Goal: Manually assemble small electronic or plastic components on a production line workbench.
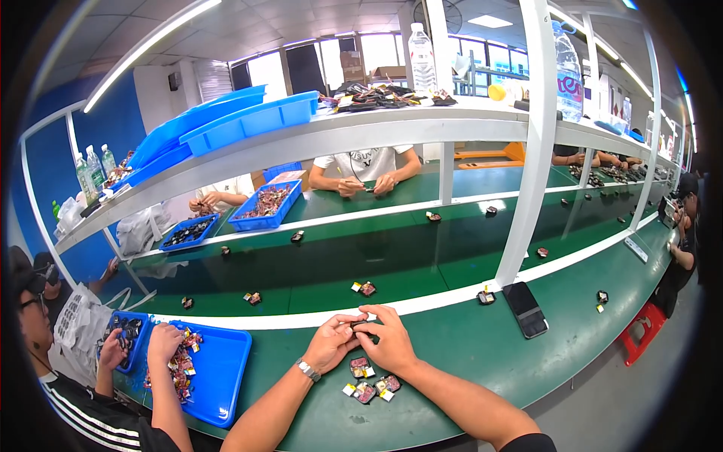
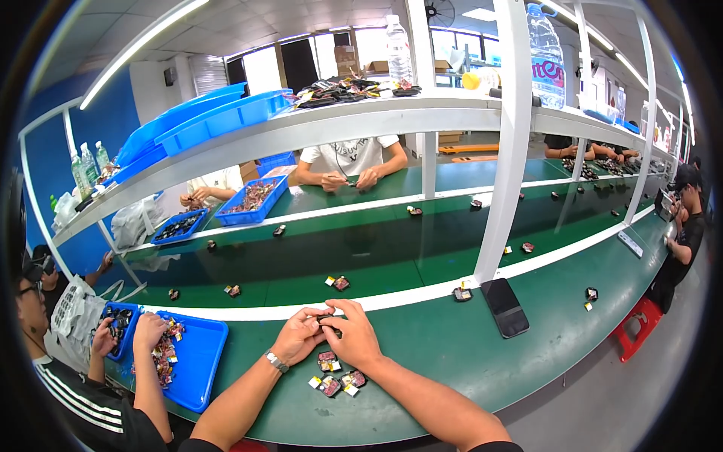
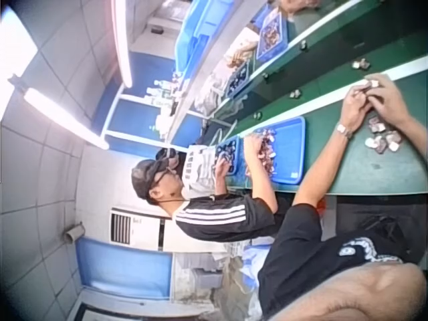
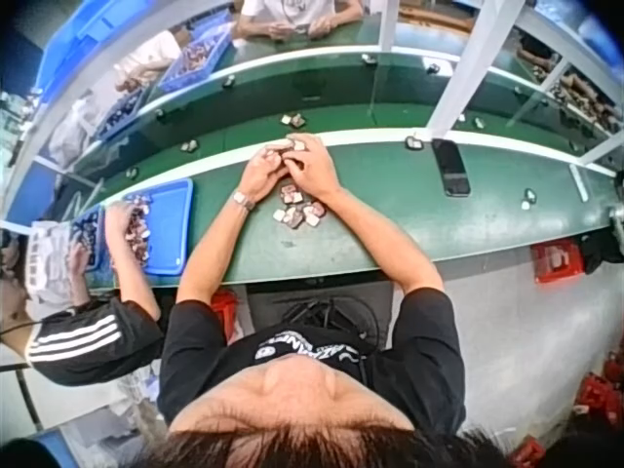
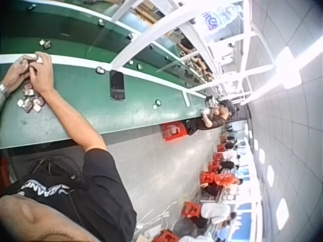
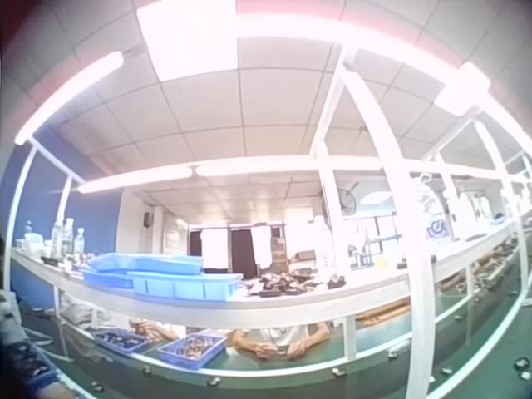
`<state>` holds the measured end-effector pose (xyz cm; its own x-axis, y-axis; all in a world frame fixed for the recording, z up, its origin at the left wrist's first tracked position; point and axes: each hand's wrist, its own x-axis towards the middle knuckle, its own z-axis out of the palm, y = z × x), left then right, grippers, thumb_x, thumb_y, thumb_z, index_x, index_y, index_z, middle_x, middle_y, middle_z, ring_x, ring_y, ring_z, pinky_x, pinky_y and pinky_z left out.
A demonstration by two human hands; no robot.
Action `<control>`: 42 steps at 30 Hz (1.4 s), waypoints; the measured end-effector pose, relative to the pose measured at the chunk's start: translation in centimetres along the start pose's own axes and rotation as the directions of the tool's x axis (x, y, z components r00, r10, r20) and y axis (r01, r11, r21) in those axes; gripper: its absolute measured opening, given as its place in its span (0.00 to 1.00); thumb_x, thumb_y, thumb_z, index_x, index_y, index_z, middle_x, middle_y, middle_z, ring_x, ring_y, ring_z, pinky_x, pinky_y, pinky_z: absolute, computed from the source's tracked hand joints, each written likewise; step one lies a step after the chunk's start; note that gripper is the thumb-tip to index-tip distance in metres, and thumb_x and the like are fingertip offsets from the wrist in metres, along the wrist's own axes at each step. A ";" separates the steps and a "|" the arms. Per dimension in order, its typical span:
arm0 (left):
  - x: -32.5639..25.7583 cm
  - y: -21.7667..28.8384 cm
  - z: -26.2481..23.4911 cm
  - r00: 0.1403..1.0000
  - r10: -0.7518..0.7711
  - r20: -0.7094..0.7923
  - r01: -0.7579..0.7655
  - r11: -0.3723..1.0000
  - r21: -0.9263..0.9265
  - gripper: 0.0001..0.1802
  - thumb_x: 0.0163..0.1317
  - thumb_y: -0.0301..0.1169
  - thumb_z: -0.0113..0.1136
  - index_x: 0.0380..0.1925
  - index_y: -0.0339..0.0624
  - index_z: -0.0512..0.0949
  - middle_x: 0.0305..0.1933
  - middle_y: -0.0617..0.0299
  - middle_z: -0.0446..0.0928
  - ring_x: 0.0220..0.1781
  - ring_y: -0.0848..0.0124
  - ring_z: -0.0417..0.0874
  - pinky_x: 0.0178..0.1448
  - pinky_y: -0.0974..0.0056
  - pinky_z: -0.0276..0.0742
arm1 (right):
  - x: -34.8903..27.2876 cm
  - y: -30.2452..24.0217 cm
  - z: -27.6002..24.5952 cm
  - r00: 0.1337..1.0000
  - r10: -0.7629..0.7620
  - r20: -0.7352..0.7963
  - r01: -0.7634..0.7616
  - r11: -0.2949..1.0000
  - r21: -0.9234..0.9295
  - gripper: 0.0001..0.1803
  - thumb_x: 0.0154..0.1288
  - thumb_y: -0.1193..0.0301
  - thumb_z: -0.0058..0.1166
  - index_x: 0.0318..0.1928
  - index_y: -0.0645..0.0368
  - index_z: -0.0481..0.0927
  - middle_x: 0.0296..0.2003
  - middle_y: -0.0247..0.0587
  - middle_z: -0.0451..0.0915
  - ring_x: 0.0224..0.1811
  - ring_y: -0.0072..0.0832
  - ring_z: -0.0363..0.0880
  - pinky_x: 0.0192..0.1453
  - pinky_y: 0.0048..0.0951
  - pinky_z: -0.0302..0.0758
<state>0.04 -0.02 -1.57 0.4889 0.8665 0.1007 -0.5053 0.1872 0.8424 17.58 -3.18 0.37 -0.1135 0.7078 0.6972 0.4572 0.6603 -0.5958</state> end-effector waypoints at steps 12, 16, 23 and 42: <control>0.1 -0.1 0.1 1.000 0.000 -0.025 0.000 1.000 -0.005 0.11 0.69 0.24 0.53 0.50 0.40 0.71 0.63 0.53 0.71 0.62 0.65 0.75 0.67 0.54 0.74 | 0.2 0.7 -0.2 0.999 -0.003 0.044 0.001 0.999 0.032 0.10 0.53 0.76 0.62 0.39 0.55 0.86 0.60 0.41 0.74 0.64 0.43 0.67 0.67 0.41 0.65; 0.3 -0.3 -0.1 1.000 0.025 -0.016 -0.025 0.999 -0.033 0.12 0.68 0.24 0.55 0.50 0.41 0.71 0.64 0.53 0.71 0.63 0.64 0.75 0.68 0.52 0.73 | 0.2 1.0 0.2 0.999 -0.014 0.050 0.011 0.998 0.062 0.12 0.54 0.76 0.61 0.40 0.55 0.85 0.60 0.42 0.73 0.65 0.44 0.66 0.68 0.41 0.65; 0.1 -0.1 0.4 0.998 0.019 -0.057 -0.020 1.000 -0.021 0.13 0.69 0.24 0.52 0.53 0.39 0.69 0.59 0.53 0.73 0.61 0.64 0.76 0.67 0.53 0.73 | 0.6 0.8 -0.3 0.998 -0.032 0.055 0.035 0.998 -0.047 0.11 0.55 0.78 0.61 0.41 0.57 0.83 0.54 0.42 0.75 0.59 0.42 0.70 0.58 0.37 0.73; -0.2 0.1 0.7 0.997 -0.008 -0.077 0.008 1.000 0.003 0.15 0.71 0.26 0.50 0.56 0.38 0.67 0.57 0.53 0.75 0.60 0.65 0.77 0.65 0.57 0.76 | 1.5 0.8 -1.3 0.975 -0.183 0.123 0.206 0.956 -0.211 0.12 0.54 0.77 0.63 0.41 0.58 0.82 0.39 0.37 0.77 0.39 0.33 0.80 0.40 0.31 0.80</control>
<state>0.42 -0.47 -1.07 0.4368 0.8980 0.0534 -0.4994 0.1927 0.8447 18.90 -1.95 1.43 -0.3031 0.6005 0.7399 0.5995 0.7237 -0.3418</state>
